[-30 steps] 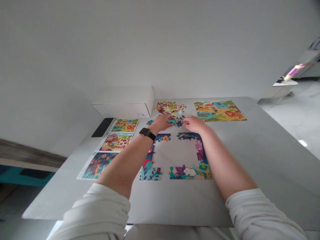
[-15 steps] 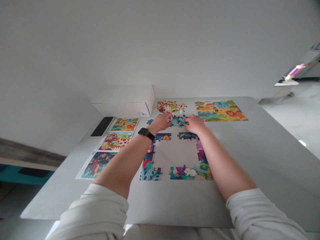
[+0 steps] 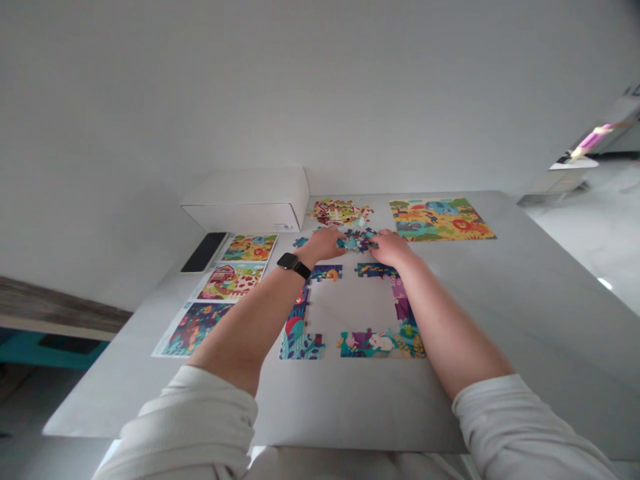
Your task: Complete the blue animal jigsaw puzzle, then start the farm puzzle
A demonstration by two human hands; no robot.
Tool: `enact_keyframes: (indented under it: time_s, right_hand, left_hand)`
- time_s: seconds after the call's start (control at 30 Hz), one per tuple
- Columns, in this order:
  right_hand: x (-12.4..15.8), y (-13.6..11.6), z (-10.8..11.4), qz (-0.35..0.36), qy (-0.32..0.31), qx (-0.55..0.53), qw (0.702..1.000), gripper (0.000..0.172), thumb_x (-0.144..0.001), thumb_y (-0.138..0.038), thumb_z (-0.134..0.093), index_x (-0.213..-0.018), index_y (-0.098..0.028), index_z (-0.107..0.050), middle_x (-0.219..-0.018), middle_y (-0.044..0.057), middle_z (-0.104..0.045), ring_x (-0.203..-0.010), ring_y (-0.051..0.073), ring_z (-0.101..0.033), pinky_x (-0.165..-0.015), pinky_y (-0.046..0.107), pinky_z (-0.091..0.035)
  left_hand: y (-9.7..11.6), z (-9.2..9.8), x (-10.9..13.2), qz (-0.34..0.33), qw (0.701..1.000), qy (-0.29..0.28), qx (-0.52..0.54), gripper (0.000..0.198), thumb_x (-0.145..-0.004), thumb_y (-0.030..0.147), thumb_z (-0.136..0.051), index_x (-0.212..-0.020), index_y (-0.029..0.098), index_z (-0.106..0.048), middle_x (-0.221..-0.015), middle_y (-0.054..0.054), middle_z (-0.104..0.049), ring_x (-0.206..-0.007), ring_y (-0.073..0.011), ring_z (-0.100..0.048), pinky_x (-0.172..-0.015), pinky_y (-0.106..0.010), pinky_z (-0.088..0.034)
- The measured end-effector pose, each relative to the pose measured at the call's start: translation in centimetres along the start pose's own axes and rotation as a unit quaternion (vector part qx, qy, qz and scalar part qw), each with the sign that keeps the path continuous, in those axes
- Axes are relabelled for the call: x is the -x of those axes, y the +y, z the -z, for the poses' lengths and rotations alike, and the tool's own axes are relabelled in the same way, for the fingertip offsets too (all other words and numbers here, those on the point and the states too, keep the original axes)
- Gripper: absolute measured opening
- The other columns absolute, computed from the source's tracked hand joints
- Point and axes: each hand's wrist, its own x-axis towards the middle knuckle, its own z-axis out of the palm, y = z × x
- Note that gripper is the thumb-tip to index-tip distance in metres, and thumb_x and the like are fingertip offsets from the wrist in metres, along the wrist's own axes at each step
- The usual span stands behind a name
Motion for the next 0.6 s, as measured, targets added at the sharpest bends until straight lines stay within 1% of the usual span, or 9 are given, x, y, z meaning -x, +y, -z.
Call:
enact_keyframes:
  time_s: [0.1, 0.2, 0.33, 0.43, 0.5, 0.6]
  right_hand:
    - [-0.2, 0.1, -0.1, 0.006, -0.007, -0.003, 1.000, 0.046, -0.106, -0.042, -0.060, -0.148, -0.029, -0.071, -0.156, 0.016, -0.062, -0.143, 0.036, -0.059, -0.117, 0.047, -0.049]
    - [-0.3, 0.1, -0.1, 0.020, -0.007, -0.001, 1.000, 0.045, -0.106, -0.040, -0.059, -0.147, -0.026, -0.072, -0.152, 0.017, -0.065, -0.140, 0.035, -0.062, -0.117, 0.045, -0.049]
    - [-0.1, 0.2, 0.1, 0.036, -0.001, 0.003, 0.999, 0.043, -0.106, -0.035, -0.059, -0.144, -0.023, -0.074, -0.147, 0.018, -0.068, -0.136, 0.034, -0.065, -0.118, 0.043, -0.048]
    - [-0.1, 0.3, 0.1, 0.033, 0.002, 0.001, 0.999, 0.043, -0.104, -0.029, -0.060, -0.145, -0.023, -0.074, -0.150, 0.017, -0.067, -0.136, 0.034, -0.065, -0.117, 0.042, -0.049]
    - [-0.1, 0.4, 0.0, 0.036, 0.000, -0.001, 0.999, 0.047, -0.103, -0.021, -0.058, -0.147, -0.025, -0.073, -0.153, 0.015, -0.065, -0.137, 0.034, -0.064, -0.117, 0.041, -0.049]
    - [-0.1, 0.5, -0.1, 0.040, -0.002, -0.003, 0.999, 0.056, -0.100, -0.010, -0.053, -0.150, -0.027, -0.072, -0.155, 0.014, -0.064, -0.138, 0.033, -0.063, -0.116, 0.040, -0.050]
  left_hand:
    - [0.0, -0.1, 0.1, -0.006, 1.000, 0.002, -0.003, 0.044, -0.095, 0.035, -0.071, -0.138, 0.024, -0.076, -0.140, -0.012, -0.074, -0.130, -0.0288, -0.071, -0.110, -0.036, -0.057]
    - [-0.3, -0.1, 0.0, -0.023, 1.000, 0.003, 0.017, 0.046, -0.093, 0.028, -0.071, -0.139, 0.023, -0.074, -0.141, -0.011, -0.074, -0.133, -0.0274, -0.069, -0.116, -0.035, -0.054]
    - [-1.3, 0.0, 0.1, -0.038, 0.997, 0.007, 0.062, 0.062, -0.091, 0.027, -0.076, -0.152, 0.020, -0.064, -0.154, -0.013, -0.068, -0.143, -0.0282, -0.064, -0.124, -0.036, -0.047]
    - [-2.2, 0.1, 0.3, -0.039, 0.997, -0.009, 0.063, 0.072, -0.090, 0.030, -0.079, -0.157, 0.018, -0.059, -0.159, -0.016, -0.063, -0.146, -0.0303, -0.061, -0.126, -0.039, -0.045]
    - [-3.0, 0.2, 0.6, -0.033, 0.997, -0.019, 0.062, 0.072, -0.089, 0.031, -0.080, -0.156, 0.019, -0.060, -0.158, -0.016, -0.065, -0.145, -0.0307, -0.062, -0.124, -0.039, -0.047]
    - [-4.0, 0.3, 1.0, -0.032, 0.997, -0.032, 0.062, 0.063, -0.088, 0.032, -0.080, -0.148, 0.020, -0.067, -0.153, -0.015, -0.068, -0.142, -0.0311, -0.064, -0.123, -0.040, -0.048]
